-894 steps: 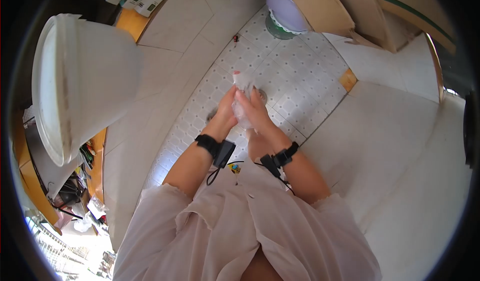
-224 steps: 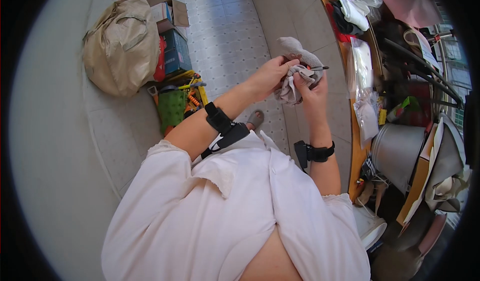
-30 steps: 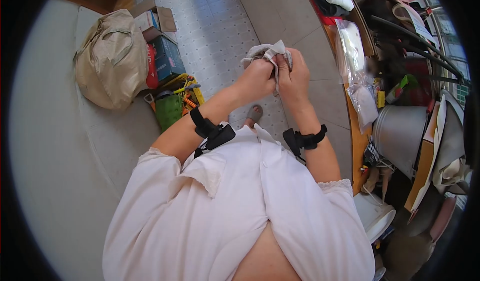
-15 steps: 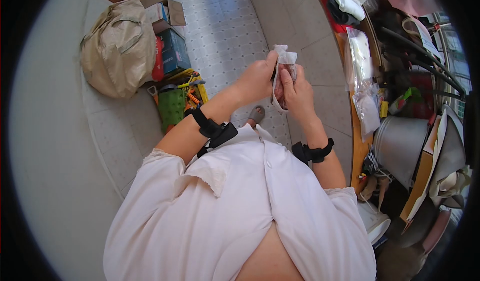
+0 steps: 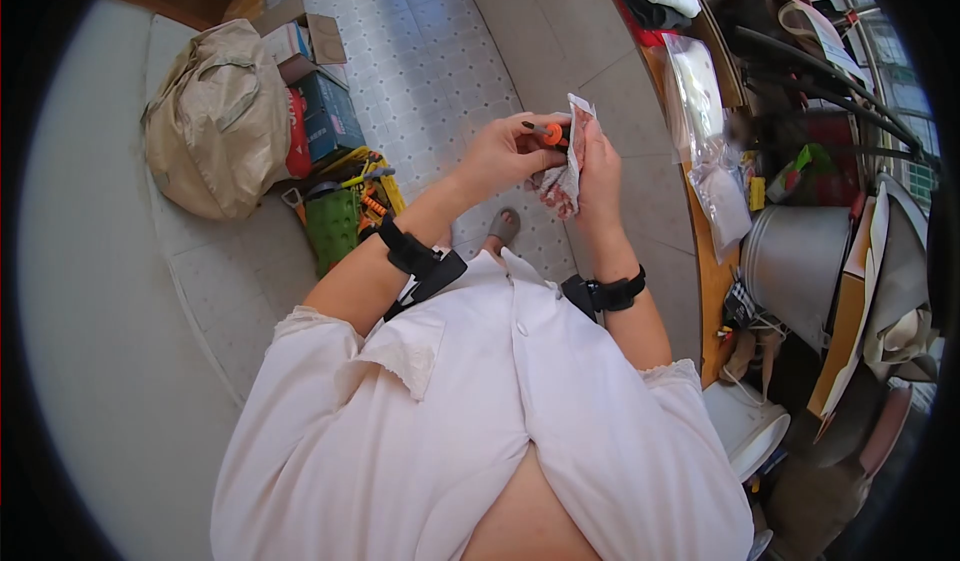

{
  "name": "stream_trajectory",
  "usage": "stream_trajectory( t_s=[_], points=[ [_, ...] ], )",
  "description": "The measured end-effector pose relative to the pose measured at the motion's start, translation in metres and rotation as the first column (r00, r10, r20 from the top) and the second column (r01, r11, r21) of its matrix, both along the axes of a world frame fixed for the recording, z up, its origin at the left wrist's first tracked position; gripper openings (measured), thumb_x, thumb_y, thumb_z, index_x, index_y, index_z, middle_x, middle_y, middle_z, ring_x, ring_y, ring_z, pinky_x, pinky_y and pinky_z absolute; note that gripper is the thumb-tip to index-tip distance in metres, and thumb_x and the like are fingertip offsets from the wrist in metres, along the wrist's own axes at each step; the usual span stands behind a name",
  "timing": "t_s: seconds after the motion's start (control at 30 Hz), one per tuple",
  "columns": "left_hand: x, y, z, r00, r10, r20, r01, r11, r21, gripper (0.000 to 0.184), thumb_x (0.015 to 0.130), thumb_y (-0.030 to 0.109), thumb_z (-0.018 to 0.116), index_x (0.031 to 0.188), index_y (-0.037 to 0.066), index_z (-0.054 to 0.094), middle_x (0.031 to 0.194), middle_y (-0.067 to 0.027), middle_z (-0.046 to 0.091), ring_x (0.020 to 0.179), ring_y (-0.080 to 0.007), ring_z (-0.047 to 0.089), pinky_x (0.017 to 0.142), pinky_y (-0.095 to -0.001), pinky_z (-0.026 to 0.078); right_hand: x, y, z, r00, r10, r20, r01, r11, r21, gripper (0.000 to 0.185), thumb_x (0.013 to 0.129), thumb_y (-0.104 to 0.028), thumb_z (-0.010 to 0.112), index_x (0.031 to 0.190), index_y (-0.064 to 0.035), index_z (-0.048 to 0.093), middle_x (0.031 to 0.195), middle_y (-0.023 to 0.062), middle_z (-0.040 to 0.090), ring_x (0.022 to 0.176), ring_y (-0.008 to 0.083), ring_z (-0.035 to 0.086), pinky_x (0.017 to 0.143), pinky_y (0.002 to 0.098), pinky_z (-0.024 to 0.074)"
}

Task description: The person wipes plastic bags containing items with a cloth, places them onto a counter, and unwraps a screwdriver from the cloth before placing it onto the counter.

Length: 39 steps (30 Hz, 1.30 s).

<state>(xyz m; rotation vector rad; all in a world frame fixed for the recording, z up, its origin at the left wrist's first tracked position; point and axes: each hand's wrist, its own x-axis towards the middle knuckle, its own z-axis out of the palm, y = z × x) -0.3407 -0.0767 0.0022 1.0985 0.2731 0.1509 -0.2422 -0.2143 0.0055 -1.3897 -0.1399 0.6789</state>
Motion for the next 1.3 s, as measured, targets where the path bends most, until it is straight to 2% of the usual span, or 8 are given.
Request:
stream_trajectory(
  t_s=[0.27,0.33,0.4,0.43,0.53,0.7,1.2,1.3],
  points=[
    [0.004,0.022,0.001,0.996,0.087,-0.012,-0.088,0.996,-0.024,0.032,0.103,0.021,0.07,0.127,0.0,0.067,0.117,-0.0086,0.07,0.104,-0.0142,0.07,0.089,-0.0276,0.058,0.023,-0.023,0.022,0.999,-0.012,-0.038,0.011,0.999,-0.038,0.049,0.114,-0.044,0.046,0.123,-0.0001,0.066,0.096,0.0015,0.068,0.086,0.0088,0.06,0.076,0.0262,0.051],
    [0.001,0.023,0.005,0.993,0.004,-0.117,-0.005,1.0,-0.006,0.027,0.103,0.018,0.069,0.121,-0.002,0.065,0.112,-0.0077,0.071,0.093,-0.0149,0.07,0.082,-0.0281,0.057,0.026,-0.025,0.034,0.997,0.058,-0.058,-0.056,0.998,0.035,0.057,0.113,-0.047,0.045,0.139,0.0024,0.058,0.122,0.009,0.069,0.107,0.0165,0.068,0.094,0.0333,0.0551],
    [0.006,0.003,0.003,0.995,-0.042,-0.096,0.054,0.991,0.126,0.024,0.101,0.015,0.068,0.117,-0.002,0.066,0.108,-0.0073,0.072,0.09,-0.0148,0.069,0.08,-0.0287,0.057,0.023,-0.021,0.014,0.97,0.217,0.107,-0.215,0.976,-0.026,0.042,0.115,-0.037,0.044,0.13,-0.0013,0.061,0.104,0.0062,0.07,0.089,0.0165,0.068,0.078,0.03,0.0534],
    [0.011,-0.004,0.002,0.994,-0.087,-0.067,0.102,0.96,0.262,0.02,0.099,0.012,0.067,0.113,-0.003,0.066,0.105,-0.0068,0.073,0.086,-0.0146,0.069,0.077,-0.0293,0.057,0.009,-0.005,-0.013,0.833,0.159,0.53,-0.101,0.985,-0.138,0.035,0.112,-0.035,0.05,0.124,-0.0028,0.06,0.103,0.0129,0.073,0.087,0.029,0.072,0.078,0.0382,0.0542],
    [0.011,-0.006,0.01,0.991,-0.061,-0.118,0.123,0.751,0.649,0.019,0.095,0.006,0.065,0.11,-0.005,0.068,0.101,-0.0064,0.074,0.085,-0.0133,0.068,0.076,-0.0297,0.057,0.006,0.005,0.014,0.803,0.229,0.55,-0.076,0.955,-0.287,0.033,0.108,-0.034,0.057,0.118,-0.0025,0.058,0.098,0.0188,0.074,0.086,0.037,0.072,0.077,0.0438,0.0534],
    [-0.006,-0.009,0.008,0.961,-0.138,-0.242,0.241,0.847,0.474,0.018,0.095,0.006,0.065,0.11,-0.004,0.069,0.101,-0.0059,0.074,0.088,-0.0139,0.07,0.079,-0.0294,0.059,0.004,-0.001,0.006,0.798,0.279,0.534,-0.109,0.938,-0.328,0.029,0.104,-0.029,0.06,0.108,-0.0009,0.063,0.089,0.0175,0.072,0.08,0.0307,0.07,0.075,0.0414,0.0524],
    [-0.025,-0.012,-0.036,0.894,-0.364,-0.261,0.385,0.922,0.034,0.036,0.101,0.024,0.074,0.127,-0.001,0.068,0.1,-0.0042,0.074,0.084,-0.0108,0.07,0.079,-0.0266,0.06,0.017,-0.058,-0.012,0.911,0.399,0.1,-0.341,0.869,-0.36,0.037,0.109,-0.038,0.058,0.113,-0.0034,0.071,0.093,0.0004,0.069,0.076,0.0095,0.058,0.07,0.0292,0.0504],
    [-0.019,-0.003,-0.026,0.942,-0.185,-0.279,0.242,0.952,0.186,0.032,0.099,0.024,0.077,0.119,0.0,0.068,0.092,-0.0014,0.072,0.081,-0.0082,0.067,0.074,-0.0265,0.058,0.023,-0.063,0.013,0.88,0.221,-0.421,-0.247,0.969,-0.006,0.045,0.11,-0.042,0.056,0.139,-0.0071,0.059,0.115,0.007,0.07,0.09,0.0166,0.07,0.086,0.0306,0.0546]
  ],
)
